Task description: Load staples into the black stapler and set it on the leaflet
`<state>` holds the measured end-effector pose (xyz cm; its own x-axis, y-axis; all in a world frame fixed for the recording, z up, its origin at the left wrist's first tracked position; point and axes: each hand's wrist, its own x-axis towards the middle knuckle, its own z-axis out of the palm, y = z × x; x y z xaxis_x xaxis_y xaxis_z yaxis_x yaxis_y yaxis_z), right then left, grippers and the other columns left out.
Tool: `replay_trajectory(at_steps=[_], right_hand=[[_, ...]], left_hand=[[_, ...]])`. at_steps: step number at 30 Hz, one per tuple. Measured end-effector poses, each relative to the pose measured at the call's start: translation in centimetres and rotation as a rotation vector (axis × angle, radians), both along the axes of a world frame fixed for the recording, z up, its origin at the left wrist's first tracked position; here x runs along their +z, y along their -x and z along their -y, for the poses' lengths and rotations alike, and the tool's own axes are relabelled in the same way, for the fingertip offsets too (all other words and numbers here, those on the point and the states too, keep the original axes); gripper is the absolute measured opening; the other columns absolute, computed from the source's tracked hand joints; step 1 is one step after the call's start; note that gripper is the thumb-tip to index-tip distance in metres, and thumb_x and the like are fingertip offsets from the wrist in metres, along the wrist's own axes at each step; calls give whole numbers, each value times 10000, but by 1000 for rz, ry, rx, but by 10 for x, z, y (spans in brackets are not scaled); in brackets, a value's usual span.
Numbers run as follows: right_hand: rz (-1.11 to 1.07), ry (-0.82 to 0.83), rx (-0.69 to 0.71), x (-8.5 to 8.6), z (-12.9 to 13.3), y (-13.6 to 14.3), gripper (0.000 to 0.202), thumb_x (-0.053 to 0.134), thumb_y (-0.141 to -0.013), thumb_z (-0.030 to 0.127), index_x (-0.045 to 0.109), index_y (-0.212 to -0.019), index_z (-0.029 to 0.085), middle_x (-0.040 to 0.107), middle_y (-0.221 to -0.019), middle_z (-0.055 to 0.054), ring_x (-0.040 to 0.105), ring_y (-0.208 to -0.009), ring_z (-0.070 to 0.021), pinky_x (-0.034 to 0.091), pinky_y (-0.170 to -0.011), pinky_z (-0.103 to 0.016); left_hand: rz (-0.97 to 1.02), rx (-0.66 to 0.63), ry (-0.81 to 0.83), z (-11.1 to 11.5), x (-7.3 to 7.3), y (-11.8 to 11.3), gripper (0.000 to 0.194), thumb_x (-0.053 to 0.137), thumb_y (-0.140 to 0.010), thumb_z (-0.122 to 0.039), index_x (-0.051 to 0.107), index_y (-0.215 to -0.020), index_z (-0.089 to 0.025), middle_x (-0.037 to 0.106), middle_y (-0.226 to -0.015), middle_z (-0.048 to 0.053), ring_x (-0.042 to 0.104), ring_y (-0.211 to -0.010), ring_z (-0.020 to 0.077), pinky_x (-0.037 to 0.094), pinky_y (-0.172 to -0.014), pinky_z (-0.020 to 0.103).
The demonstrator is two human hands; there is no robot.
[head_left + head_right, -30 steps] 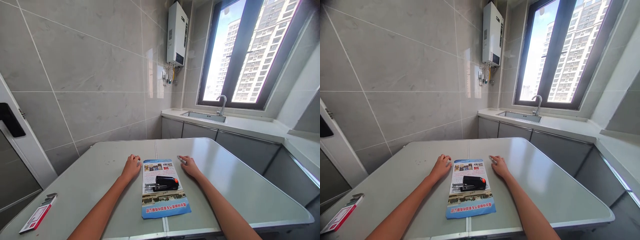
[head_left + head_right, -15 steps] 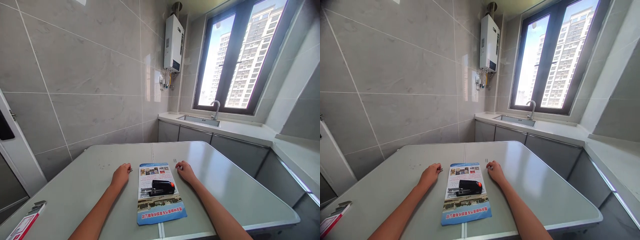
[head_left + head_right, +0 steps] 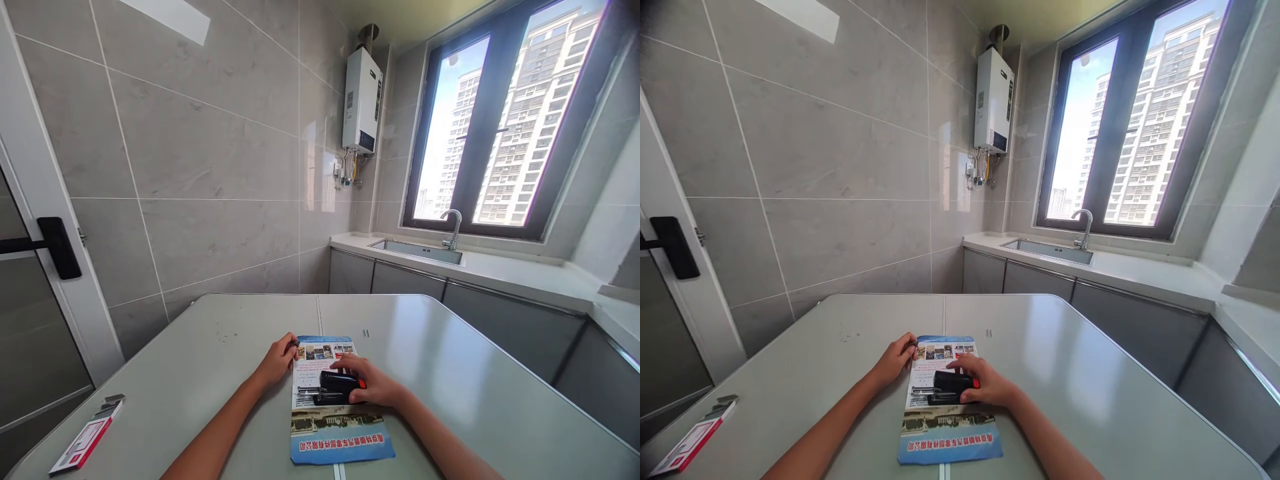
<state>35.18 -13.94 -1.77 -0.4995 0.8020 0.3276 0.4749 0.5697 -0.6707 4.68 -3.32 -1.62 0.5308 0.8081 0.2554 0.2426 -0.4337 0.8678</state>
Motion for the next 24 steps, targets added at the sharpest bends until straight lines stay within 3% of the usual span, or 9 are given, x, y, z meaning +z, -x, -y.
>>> replay_trajectory(at_steps=[2, 4, 9, 13, 15, 18, 24], right_hand=[[69, -33, -7, 0, 5, 11, 668, 771, -783, 678, 717, -1267, 220, 710, -1182, -116, 609, -1161, -328, 453, -1062, -462], [79, -51, -24, -1, 7, 16, 529, 758, -825, 608, 734, -1186, 222, 725, -1111, -97, 634, -1078, -295, 484, -1020, -430], [-2, -98, -166, -7, 4, 10, 479, 716, -870, 598, 716, -1155, 213, 715, -1061, -77, 638, -978, -260, 510, -929, -385], [-12, -133, -277, -7, -1, 7, 393, 699, -901, 546, 708, -1104, 209, 694, -971, -53, 626, -892, -230, 504, -843, -348], [18, -130, -274, -4, 0, 8, 357, 715, -894, 498, 707, -1097, 204, 691, -956, -48, 625, -877, -226, 501, -828, -344], [55, -123, -274, -1, 3, 9, 326, 739, -869, 424, 708, -1117, 213, 715, -1007, -62, 638, -915, -243, 510, -861, -361], [75, -131, -281, 4, 8, 11, 349, 743, -851, 397, 714, -1167, 252, 738, -1111, -86, 654, -1019, -289, 522, -918, -394]], left_hand=[[62, -84, 136, 6, 1, -5, 120, 484, -876, -324, 516, -913, -214, 486, -639, -66, 405, -517, 118, 341, -545, 247], [83, -148, 204, 11, 2, -8, 151, 507, -829, -315, 547, -921, -203, 404, -612, -78, 335, -520, 109, 280, -530, 239], [90, -142, 173, 19, 5, -12, 196, 440, -857, -299, 594, -866, -178, 354, -637, -54, 297, -580, 120, 261, -564, 248], [34, -164, 76, 30, 11, -14, 203, 422, -947, -330, 570, -924, -193, 481, -746, -22, 392, -663, 143, 365, -635, 258], [-18, -196, -47, 36, 15, -16, 306, 373, -1029, -391, 606, -986, -198, 575, -881, 14, 489, -788, 167, 439, -765, 281], [-85, -211, -228, 40, 16, -18, 383, 371, -1077, -452, 664, -1081, -206, 649, -1078, 62, 572, -995, 200, 451, -945, 322], [-167, -131, -318, 31, 6, -17, 294, 622, -996, -412, 746, -1213, -258, 757, -1087, 62, 639, -835, 183, 483, -810, 308]])
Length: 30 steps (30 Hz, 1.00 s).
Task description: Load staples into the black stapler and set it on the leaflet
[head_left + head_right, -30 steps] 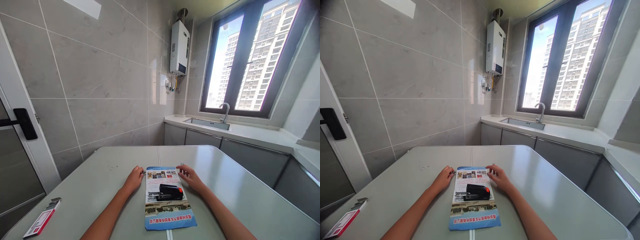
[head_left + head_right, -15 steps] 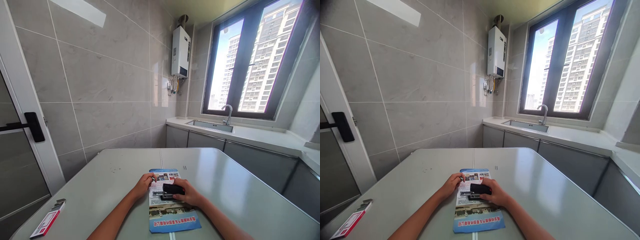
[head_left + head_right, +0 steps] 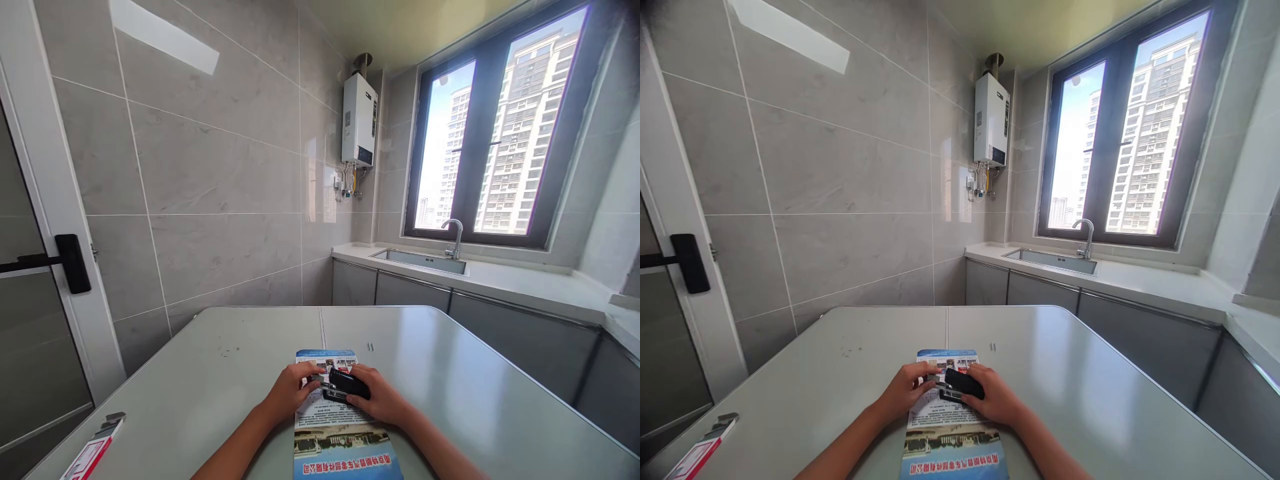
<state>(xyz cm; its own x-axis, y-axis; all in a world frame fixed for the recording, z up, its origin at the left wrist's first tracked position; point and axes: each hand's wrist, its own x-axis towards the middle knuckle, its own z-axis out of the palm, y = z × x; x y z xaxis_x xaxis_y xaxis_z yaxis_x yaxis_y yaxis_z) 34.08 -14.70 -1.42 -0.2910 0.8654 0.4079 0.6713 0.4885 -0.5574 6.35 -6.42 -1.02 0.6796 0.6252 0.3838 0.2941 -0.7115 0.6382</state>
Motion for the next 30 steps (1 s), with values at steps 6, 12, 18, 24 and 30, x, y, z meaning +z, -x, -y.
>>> replay_trajectory(at_steps=[6, 12, 18, 24, 30], right_hand=[[34, -13, 19, 6, 1, 2, 311, 741, -849, 374, 717, -1130, 243, 733, -1056, -82, 648, -966, -269, 518, -902, -370], [82, -30, 36, 5, 0, 1, 270, 741, -847, 363, 711, -1080, 231, 715, -1044, -86, 644, -954, -264, 508, -882, -353], [86, -40, 47, 4, -1, 2, 263, 736, -846, 338, 694, -1083, 230, 711, -1049, -85, 640, -952, -265, 502, -886, -356], [91, -34, 37, 5, -1, 2, 229, 733, -848, 348, 683, -1036, 226, 707, -1036, -86, 636, -950, -266, 502, -874, -356], [96, -24, 28, 6, 0, 3, 221, 726, -857, 364, 675, -1021, 226, 706, -1041, -81, 637, -947, -255, 501, -869, -344]], left_hand=[[-45, -13, -86, -3, -4, 3, 209, 663, -977, -383, 779, -1066, -235, 736, -1072, 81, 618, -1037, 241, 465, -943, 360], [-46, -13, -105, -3, -7, -2, 189, 624, -1001, -357, 742, -1074, -229, 667, -1104, 96, 569, -1085, 250, 446, -990, 387], [-95, 1, -147, -6, -14, -5, 143, 621, -997, -304, 712, -1071, -222, 658, -1122, 98, 565, -1102, 259, 443, -980, 389], [-119, 26, -161, -3, -13, -6, 128, 604, -998, -269, 692, -1071, -210, 657, -1139, 100, 564, -1113, 262, 430, -1003, 405], [-169, 58, -184, -2, -11, -6, 134, 642, -962, -221, 696, -1085, -213, 667, -1157, 98, 566, -1146, 276, 412, -1023, 432]])
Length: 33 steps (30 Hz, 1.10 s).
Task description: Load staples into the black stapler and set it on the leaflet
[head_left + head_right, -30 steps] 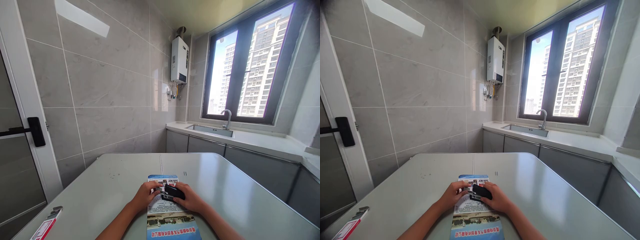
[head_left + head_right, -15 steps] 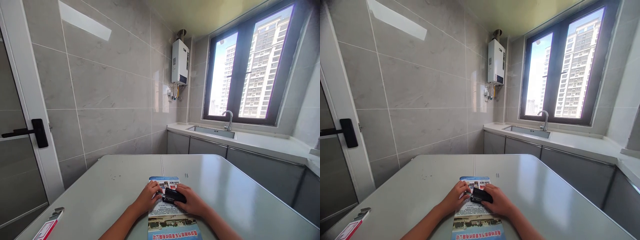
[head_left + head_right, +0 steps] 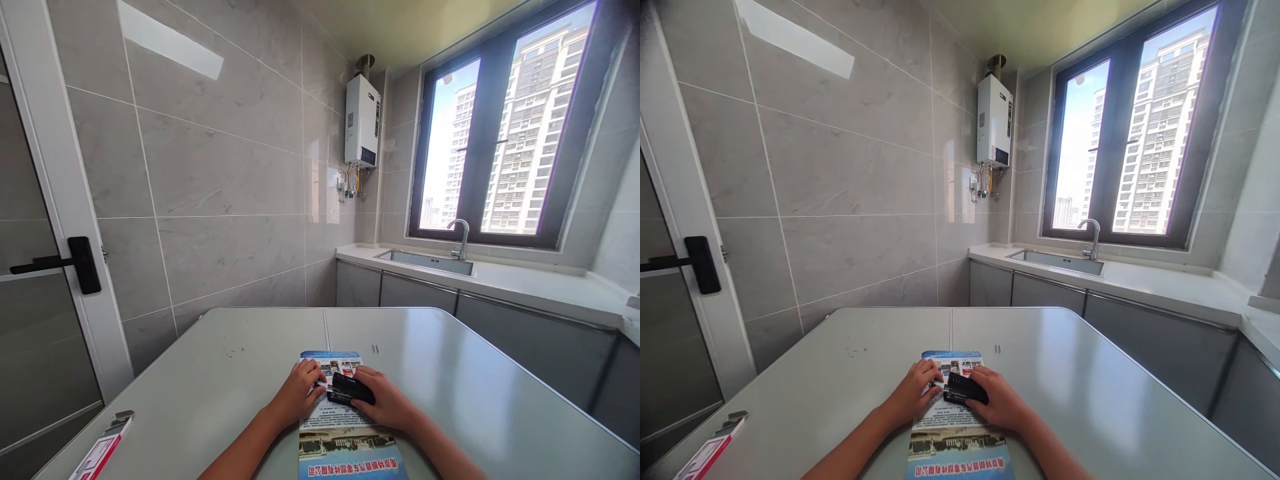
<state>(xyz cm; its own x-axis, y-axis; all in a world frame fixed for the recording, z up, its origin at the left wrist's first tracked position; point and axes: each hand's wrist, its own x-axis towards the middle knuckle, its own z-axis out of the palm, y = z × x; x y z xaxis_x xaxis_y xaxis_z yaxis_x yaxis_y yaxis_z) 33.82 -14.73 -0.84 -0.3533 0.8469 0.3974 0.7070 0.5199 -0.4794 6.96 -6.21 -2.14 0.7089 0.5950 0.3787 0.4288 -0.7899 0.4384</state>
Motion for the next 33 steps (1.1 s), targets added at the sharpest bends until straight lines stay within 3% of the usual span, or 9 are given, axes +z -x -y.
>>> replay_trajectory(at_steps=[8, 12, 17, 22, 27, 30, 33], right_hand=[[-14, 14, 1, 2, 2, 1, 261, 725, -854, 338, 690, -1086, 223, 716, -1046, -78, 639, -959, -252, 494, -885, -335], [-16, 26, 5, 4, 2, 2, 265, 721, -861, 322, 687, -1102, 217, 713, -1077, -77, 633, -976, -250, 481, -885, -330], [-49, 50, -12, 2, -1, 2, 267, 735, -857, 370, 687, -1067, 212, 706, -1042, -63, 623, -947, -244, 481, -864, -334], [-217, -13, 49, -8, -6, -6, 413, 669, -887, 601, 714, -1002, 207, 680, -929, -64, 607, -889, -250, 506, -829, -354], [-331, -37, 111, -11, -5, -6, 578, 640, -858, 742, 732, -1056, 206, 675, -932, -76, 615, -926, -276, 520, -867, -383], [-290, -43, 201, -10, -3, 7, 579, 634, -865, 738, 725, -1075, 206, 679, -953, -83, 609, -934, -269, 514, -908, -406], [-230, -35, 306, -10, -1, 18, 543, 651, -865, 717, 721, -1044, 210, 679, -916, -74, 613, -932, -264, 484, -994, -450]], left_hand=[[10, -104, 10, -5, 5, 11, 241, 658, -962, -239, 708, -1197, -259, 705, -1192, 78, 604, -1141, 248, 450, -1028, 394], [-32, -157, -22, -17, 12, 29, 175, 651, -979, -275, 775, -1104, -268, 720, -1212, 75, 638, -1132, 234, 460, -1023, 382], [-50, -185, 2, -27, 14, 44, 211, 628, -1005, -311, 804, -1121, -309, 739, -1186, 63, 656, -1089, 223, 453, -1009, 388], [60, -246, 86, -15, 8, 27, 191, 675, -983, -384, 777, -948, -227, 724, -1090, 77, 641, -1061, 217, 458, -980, 357], [220, -229, 189, -3, 7, 10, 337, 786, -877, -507, 661, -962, -207, 646, -1022, 38, 583, -908, 171, 467, -860, 299], [178, -219, 127, -4, 0, 4, 423, 835, -808, -555, 629, -935, -209, 621, -973, 20, 553, -890, 173, 438, -814, 282], [53, -262, -30, -6, -11, -1, 342, 762, -891, -523, 627, -895, -208, 640, -930, 28, 548, -845, 174, 417, -802, 293]])
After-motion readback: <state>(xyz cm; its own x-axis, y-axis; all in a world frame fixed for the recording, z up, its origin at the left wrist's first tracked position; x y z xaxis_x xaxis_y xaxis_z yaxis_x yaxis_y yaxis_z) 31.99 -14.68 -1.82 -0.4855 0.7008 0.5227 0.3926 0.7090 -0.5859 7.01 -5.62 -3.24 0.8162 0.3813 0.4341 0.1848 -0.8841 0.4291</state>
